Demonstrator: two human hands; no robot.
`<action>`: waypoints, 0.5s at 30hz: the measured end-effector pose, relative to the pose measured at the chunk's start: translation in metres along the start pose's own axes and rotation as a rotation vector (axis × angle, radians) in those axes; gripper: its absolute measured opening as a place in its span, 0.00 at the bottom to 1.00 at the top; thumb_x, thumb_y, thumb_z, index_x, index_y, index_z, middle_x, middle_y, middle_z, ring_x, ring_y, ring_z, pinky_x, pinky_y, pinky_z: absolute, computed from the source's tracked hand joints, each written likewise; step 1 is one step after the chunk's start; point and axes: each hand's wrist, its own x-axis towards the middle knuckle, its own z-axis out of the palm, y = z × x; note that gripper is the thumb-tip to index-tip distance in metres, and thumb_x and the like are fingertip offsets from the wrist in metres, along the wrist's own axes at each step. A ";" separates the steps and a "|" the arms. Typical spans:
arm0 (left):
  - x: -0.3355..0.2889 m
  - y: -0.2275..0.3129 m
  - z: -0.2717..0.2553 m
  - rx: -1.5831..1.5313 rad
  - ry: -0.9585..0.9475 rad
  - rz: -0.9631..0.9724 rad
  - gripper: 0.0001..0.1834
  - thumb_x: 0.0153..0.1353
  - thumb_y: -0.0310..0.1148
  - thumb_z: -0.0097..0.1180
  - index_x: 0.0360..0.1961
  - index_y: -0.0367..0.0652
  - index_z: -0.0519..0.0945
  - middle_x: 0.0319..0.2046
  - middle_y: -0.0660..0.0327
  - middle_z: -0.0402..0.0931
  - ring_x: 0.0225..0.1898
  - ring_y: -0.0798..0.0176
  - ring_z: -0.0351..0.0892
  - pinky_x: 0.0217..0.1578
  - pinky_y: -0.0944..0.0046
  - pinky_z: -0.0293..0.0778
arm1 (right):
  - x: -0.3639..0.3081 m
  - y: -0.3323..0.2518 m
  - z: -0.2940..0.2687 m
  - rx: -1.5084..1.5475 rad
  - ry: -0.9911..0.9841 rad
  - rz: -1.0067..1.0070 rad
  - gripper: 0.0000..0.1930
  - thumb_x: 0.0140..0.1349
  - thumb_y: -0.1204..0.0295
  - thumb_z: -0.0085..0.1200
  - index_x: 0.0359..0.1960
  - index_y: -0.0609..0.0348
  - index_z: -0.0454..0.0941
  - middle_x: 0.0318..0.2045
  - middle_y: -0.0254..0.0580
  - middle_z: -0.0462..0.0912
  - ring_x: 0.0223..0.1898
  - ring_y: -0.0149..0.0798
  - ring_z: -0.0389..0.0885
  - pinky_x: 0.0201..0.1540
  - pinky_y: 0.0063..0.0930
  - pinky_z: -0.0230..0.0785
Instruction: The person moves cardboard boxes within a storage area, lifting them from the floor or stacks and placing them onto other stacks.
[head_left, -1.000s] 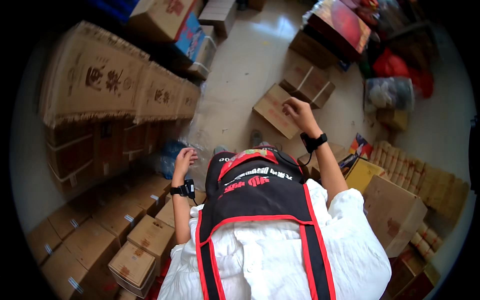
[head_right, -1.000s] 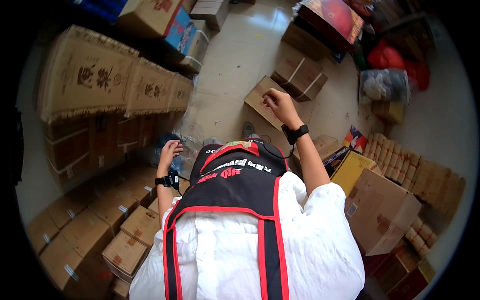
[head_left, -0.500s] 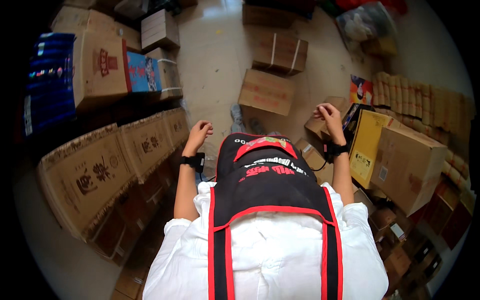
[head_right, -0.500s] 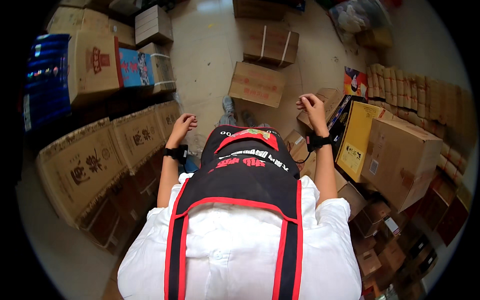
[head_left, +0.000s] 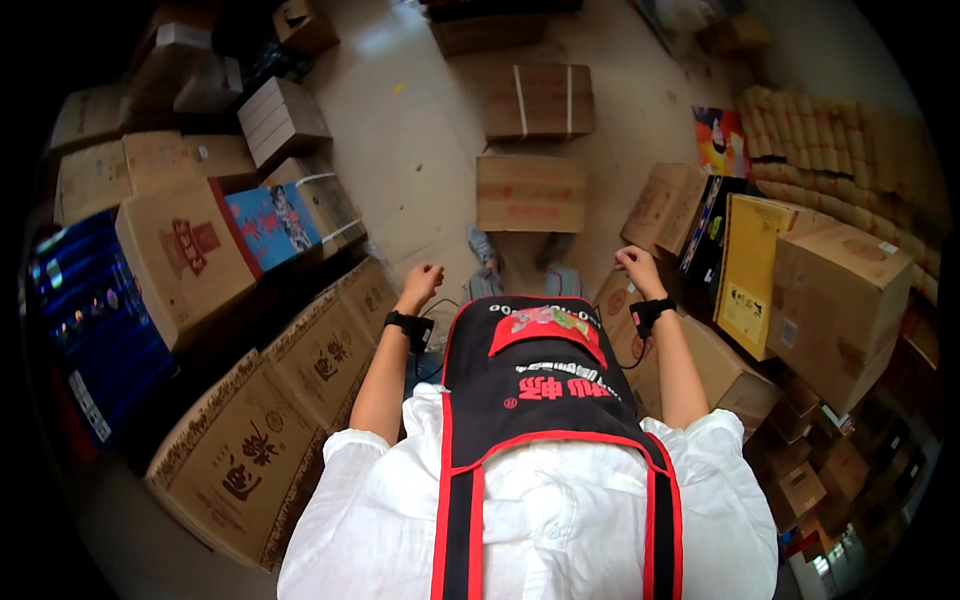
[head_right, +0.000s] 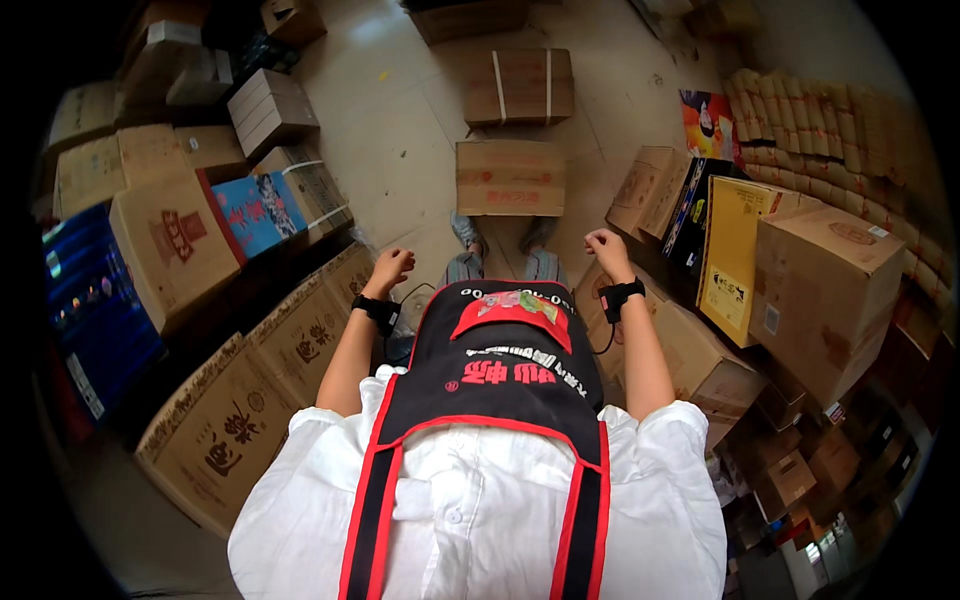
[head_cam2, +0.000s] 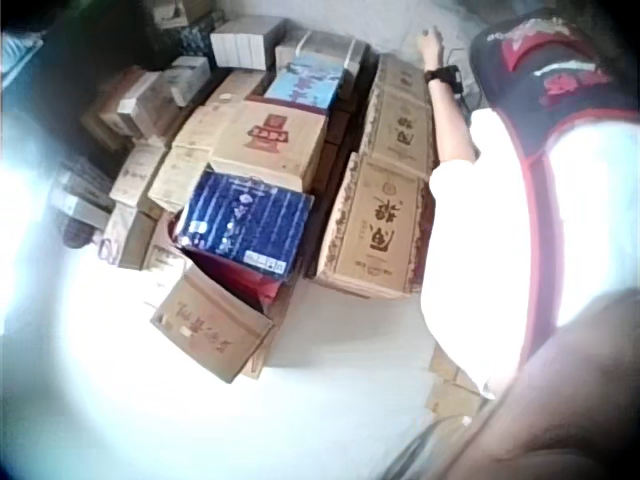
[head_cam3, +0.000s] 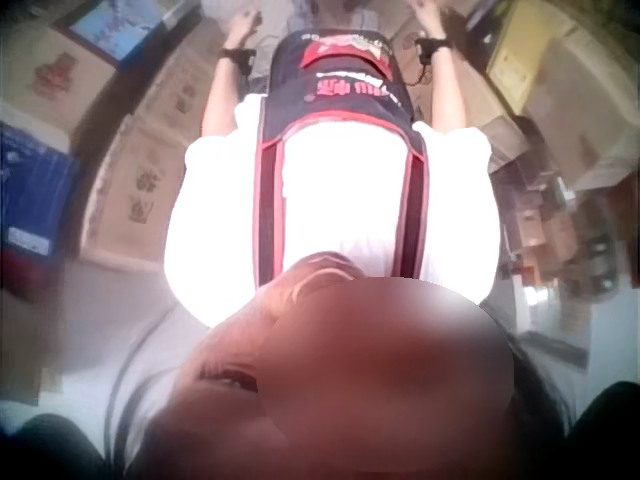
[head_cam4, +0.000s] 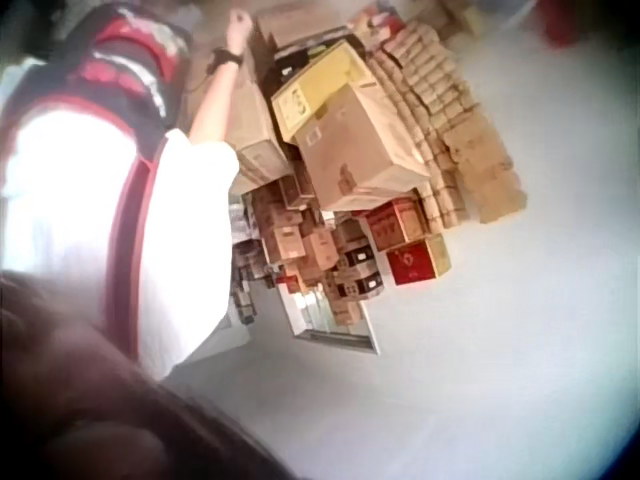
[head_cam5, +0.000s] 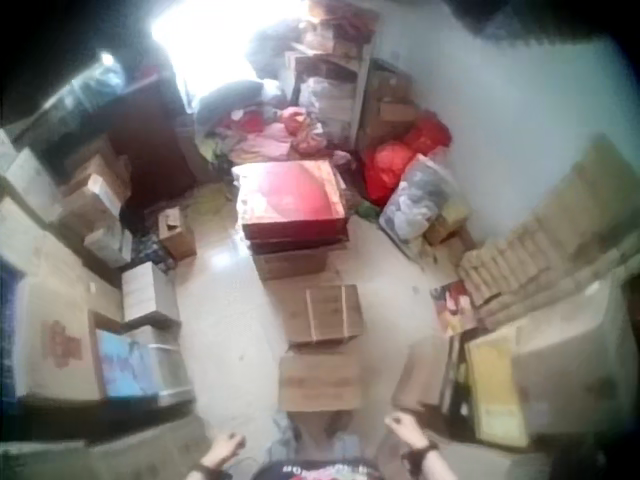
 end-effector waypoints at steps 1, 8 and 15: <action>0.008 0.006 0.005 0.005 -0.025 -0.040 0.16 0.60 0.40 0.50 0.41 0.39 0.74 0.30 0.63 0.75 0.28 0.67 0.75 0.25 0.66 0.69 | 0.006 0.009 0.001 0.018 0.003 0.015 0.09 0.63 0.71 0.51 0.36 0.66 0.77 0.27 0.40 0.80 0.28 0.30 0.79 0.32 0.23 0.71; 0.122 0.019 0.064 -0.141 0.173 -0.357 0.14 0.58 0.38 0.53 0.32 0.35 0.69 0.20 0.59 0.68 0.17 0.64 0.70 0.17 0.63 0.70 | 0.129 0.119 0.004 0.253 -0.001 0.329 0.12 0.66 0.66 0.47 0.44 0.60 0.74 0.34 0.39 0.82 0.30 0.30 0.81 0.28 0.21 0.69; 0.370 -0.023 0.153 0.049 0.408 -0.105 0.29 0.62 0.51 0.45 0.47 0.30 0.71 0.33 0.48 0.75 0.38 0.48 0.75 0.38 0.53 0.71 | 0.321 0.212 0.025 -0.038 0.179 0.170 0.24 0.64 0.67 0.50 0.59 0.65 0.63 0.53 0.54 0.73 0.53 0.45 0.74 0.49 0.34 0.70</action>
